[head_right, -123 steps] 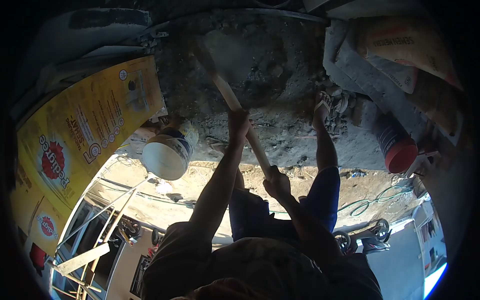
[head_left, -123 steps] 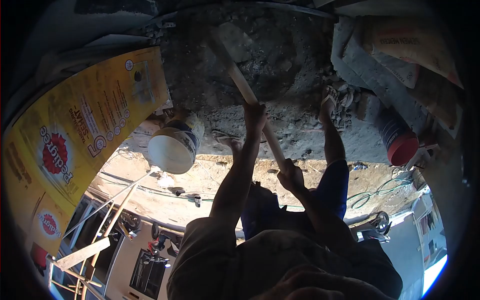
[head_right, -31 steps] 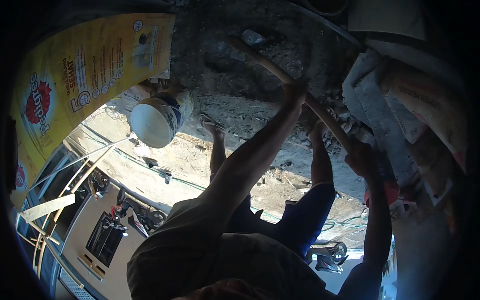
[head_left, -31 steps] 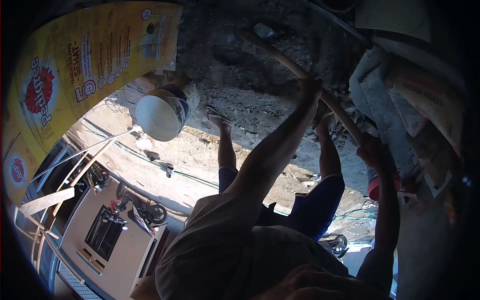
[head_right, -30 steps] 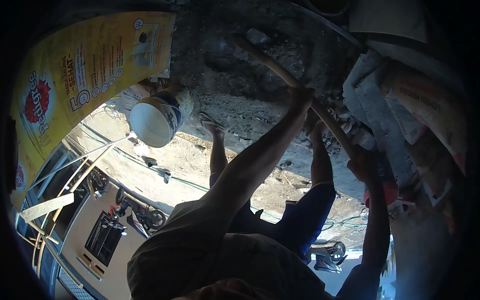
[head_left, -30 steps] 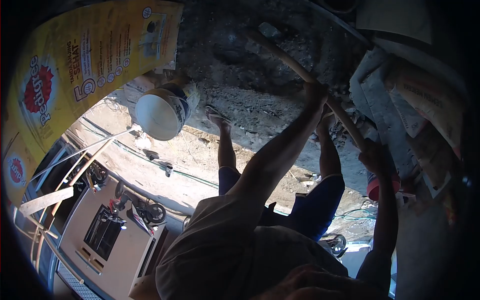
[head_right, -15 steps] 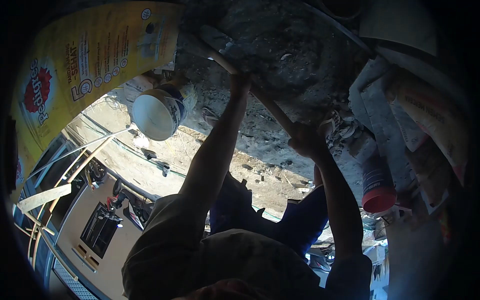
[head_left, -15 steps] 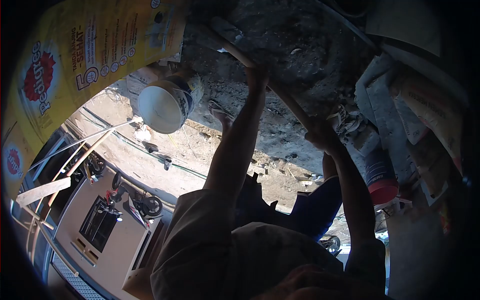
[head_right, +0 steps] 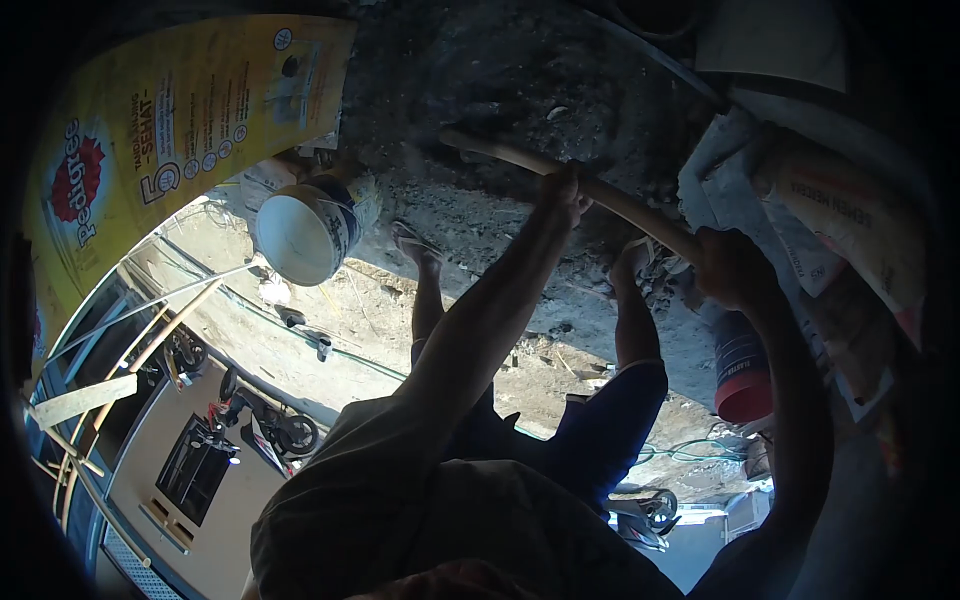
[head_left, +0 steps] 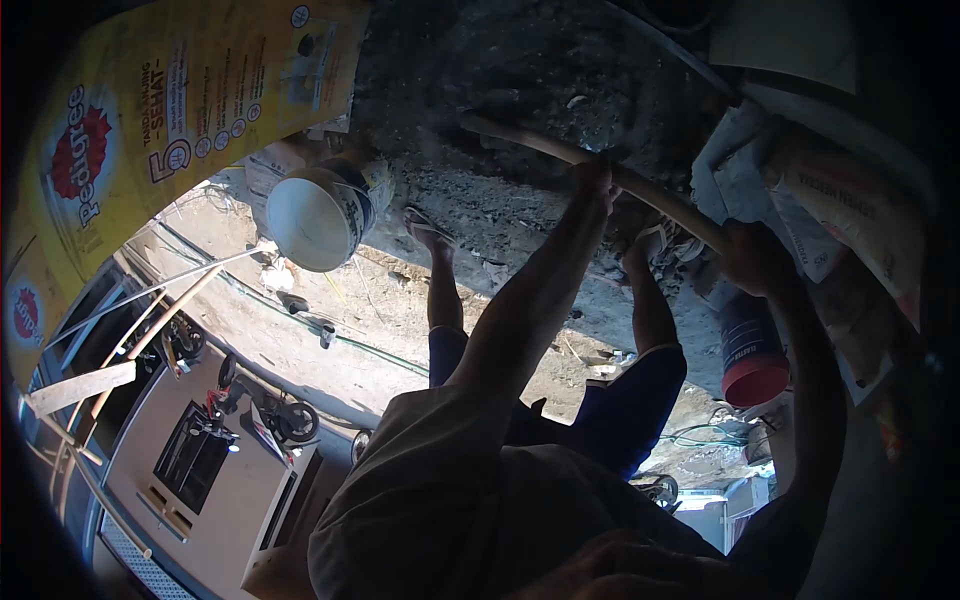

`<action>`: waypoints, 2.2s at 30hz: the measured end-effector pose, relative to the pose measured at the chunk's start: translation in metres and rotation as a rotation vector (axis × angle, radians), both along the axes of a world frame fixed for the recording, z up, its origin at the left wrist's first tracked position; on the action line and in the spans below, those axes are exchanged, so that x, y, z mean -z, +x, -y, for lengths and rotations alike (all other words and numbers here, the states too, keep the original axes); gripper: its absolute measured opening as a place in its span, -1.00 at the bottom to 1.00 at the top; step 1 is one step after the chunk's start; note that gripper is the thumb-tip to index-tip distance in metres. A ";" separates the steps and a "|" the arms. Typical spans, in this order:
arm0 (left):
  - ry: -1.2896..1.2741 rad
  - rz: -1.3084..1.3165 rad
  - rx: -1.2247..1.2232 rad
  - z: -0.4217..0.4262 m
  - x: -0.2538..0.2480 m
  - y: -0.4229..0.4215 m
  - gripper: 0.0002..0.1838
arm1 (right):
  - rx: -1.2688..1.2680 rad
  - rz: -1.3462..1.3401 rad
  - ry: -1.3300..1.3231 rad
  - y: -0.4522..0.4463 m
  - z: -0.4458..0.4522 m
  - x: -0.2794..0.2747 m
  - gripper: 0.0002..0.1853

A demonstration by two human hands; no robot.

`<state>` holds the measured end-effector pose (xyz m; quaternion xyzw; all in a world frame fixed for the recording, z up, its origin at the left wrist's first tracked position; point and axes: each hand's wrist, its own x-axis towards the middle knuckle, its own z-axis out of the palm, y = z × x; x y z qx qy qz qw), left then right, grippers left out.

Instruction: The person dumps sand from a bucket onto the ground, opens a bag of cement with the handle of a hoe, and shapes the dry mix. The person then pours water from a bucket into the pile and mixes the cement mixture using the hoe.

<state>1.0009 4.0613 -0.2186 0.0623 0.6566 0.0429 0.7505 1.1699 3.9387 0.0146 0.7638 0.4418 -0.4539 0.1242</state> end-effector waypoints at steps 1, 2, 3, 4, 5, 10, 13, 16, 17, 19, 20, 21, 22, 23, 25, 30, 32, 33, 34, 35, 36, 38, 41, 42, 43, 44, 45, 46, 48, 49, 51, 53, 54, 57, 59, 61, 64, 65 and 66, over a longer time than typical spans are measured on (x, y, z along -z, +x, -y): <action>0.009 0.027 0.048 0.013 -0.011 0.013 -0.84 | -0.004 0.001 0.018 0.011 0.028 0.002 -0.77; 0.016 0.051 0.087 0.027 -0.026 0.024 -0.80 | 0.048 0.009 0.021 0.017 0.054 0.000 -0.79; 0.135 -0.011 0.076 0.056 -0.026 0.036 -0.78 | 0.095 0.015 0.025 0.019 0.077 -0.005 -0.80; 0.257 -0.069 0.072 0.071 -0.033 0.044 -0.75 | 0.145 -0.012 -0.013 0.016 0.097 -0.007 -0.78; 0.287 -0.036 0.093 0.076 -0.040 0.039 -0.69 | 0.195 -0.035 -0.052 0.010 0.115 -0.007 -0.77; 0.508 -0.085 0.438 0.058 -0.011 -0.019 -0.51 | 0.338 -0.182 -0.062 -0.074 0.129 0.042 -0.70; 0.575 -0.268 0.579 -0.042 0.000 -0.063 -0.47 | 0.368 -0.305 0.328 -0.136 0.066 0.091 -0.67; 0.578 -0.509 0.784 -0.133 0.036 -0.101 -0.49 | 0.418 -0.372 0.250 -0.178 -0.018 0.119 -0.61; 0.560 -0.469 0.763 -0.156 0.055 -0.115 -0.52 | 0.380 -0.369 0.172 -0.184 -0.039 0.122 -0.60; 0.516 -0.407 0.692 -0.176 0.059 -0.126 -0.60 | 0.339 -0.389 0.124 -0.188 -0.069 0.114 -0.61; 0.486 -0.389 0.644 -0.176 0.047 -0.128 -0.65 | 0.321 -0.400 0.096 -0.186 -0.076 0.107 -0.62; 0.445 -0.371 0.599 -0.166 0.044 -0.134 -0.69 | 0.305 -0.387 0.066 -0.182 -0.074 0.099 -0.63; 0.415 -0.299 0.484 -0.152 0.041 -0.135 -0.73 | 0.289 -0.373 0.036 -0.176 -0.071 0.090 -0.63; 0.389 -0.225 0.366 -0.135 0.047 -0.137 -0.77 | 0.270 -0.354 0.010 -0.168 -0.070 0.080 -0.64; 0.309 -0.111 0.186 -0.107 0.056 -0.134 -0.83 | 0.160 -0.323 -0.082 -0.146 -0.064 0.065 -0.63; 0.002 0.105 -0.007 -0.042 0.035 -0.084 -0.95 | 0.039 -0.177 -0.200 -0.081 -0.070 0.005 -0.66; -0.074 0.004 -0.066 -0.030 0.010 -0.047 -0.96 | -0.008 -0.141 -0.179 -0.049 -0.063 -0.007 -0.68; -0.111 -0.045 -0.094 -0.021 0.009 -0.030 -0.95 | -0.031 -0.120 -0.170 -0.034 -0.056 -0.011 -0.69; -0.095 0.044 -0.088 -0.008 0.008 -0.015 -0.95 | 0.008 -0.081 -0.147 -0.022 -0.044 -0.015 -0.70; -0.083 0.127 -0.089 0.010 0.018 -0.005 -0.94 | 0.041 -0.048 -0.130 -0.011 -0.030 -0.018 -0.71; -0.084 0.125 -0.080 0.016 0.007 0.005 -0.90 | 0.031 -0.056 -0.097 0.001 -0.010 -0.022 -0.73; -0.106 0.035 -0.055 0.023 -0.043 0.027 -0.76 | 0.082 -0.076 -0.100 0.014 0.021 -0.038 -0.76; 0.136 0.061 0.035 0.065 -0.057 0.041 -0.84 | 0.233 -0.067 -0.188 0.015 0.063 -0.058 -0.72; 0.223 0.050 0.045 0.071 -0.077 0.042 -0.84 | 0.274 -0.058 -0.215 0.013 0.080 -0.059 -0.70; 0.306 0.035 0.053 0.074 -0.089 0.041 -0.83 | 0.233 -0.037 -0.089 0.005 0.105 -0.054 -0.70; 0.331 0.063 0.084 0.080 -0.079 0.031 -0.82 | 0.191 -0.017 0.043 -0.008 0.134 -0.040 -0.70; 0.361 0.090 0.118 0.087 -0.063 0.011 -0.80 | 0.187 -0.037 0.077 -0.030 0.150 -0.016 -0.69; 0.393 0.115 0.155 0.092 -0.047 -0.002 -0.78 | 0.182 -0.058 0.112 -0.052 0.165 0.008 -0.68; 0.607 0.080 0.234 0.044 -0.040 -0.035 -0.68 | 0.226 -0.156 0.051 -0.099 0.133 0.034 -0.67; 0.713 0.059 0.275 0.010 -0.035 -0.058 -0.62 | 0.324 -0.203 0.109 -0.127 0.118 0.055 -0.69; 0.757 -0.164 0.470 -0.048 0.021 -0.102 -0.67 | 0.294 -0.222 0.273 -0.173 0.049 0.070 -0.69; 0.690 -0.270 0.621 -0.125 0.009 -0.124 -0.71 | 0.328 -0.288 0.316 -0.208 -0.010 0.086 -0.68; 0.653 -0.284 0.699 -0.155 0.017 -0.138 -0.73 | 0.481 -0.365 0.239 -0.223 -0.035 0.091 -0.68; 0.515 -0.205 0.451 -0.169 0.043 -0.168 -0.79 | 0.389 -0.332 0.219 -0.234 -0.074 0.079 -0.66; 0.366 -0.147 0.251 -0.155 0.053 -0.174 -0.82 | 0.376 -0.318 0.112 -0.224 -0.082 0.055 -0.62; 0.175 -0.122 0.182 -0.124 0.035 -0.182 -0.85 | 0.212 -0.316 0.051 -0.202 -0.083 0.018 -0.68; 0.086 -0.060 0.016 -0.079 0.031 -0.172 -0.94 | 0.080 -0.303 0.017 -0.177 -0.062 0.014 -0.73; 0.034 -0.071 0.025 -0.070 0.023 -0.160 -0.95 | 0.080 -0.278 0.013 -0.164 -0.060 0.006 -0.73; -0.019 -0.084 0.034 -0.061 0.014 -0.145 -0.95 | 0.080 -0.254 0.007 -0.153 -0.056 -0.001 -0.73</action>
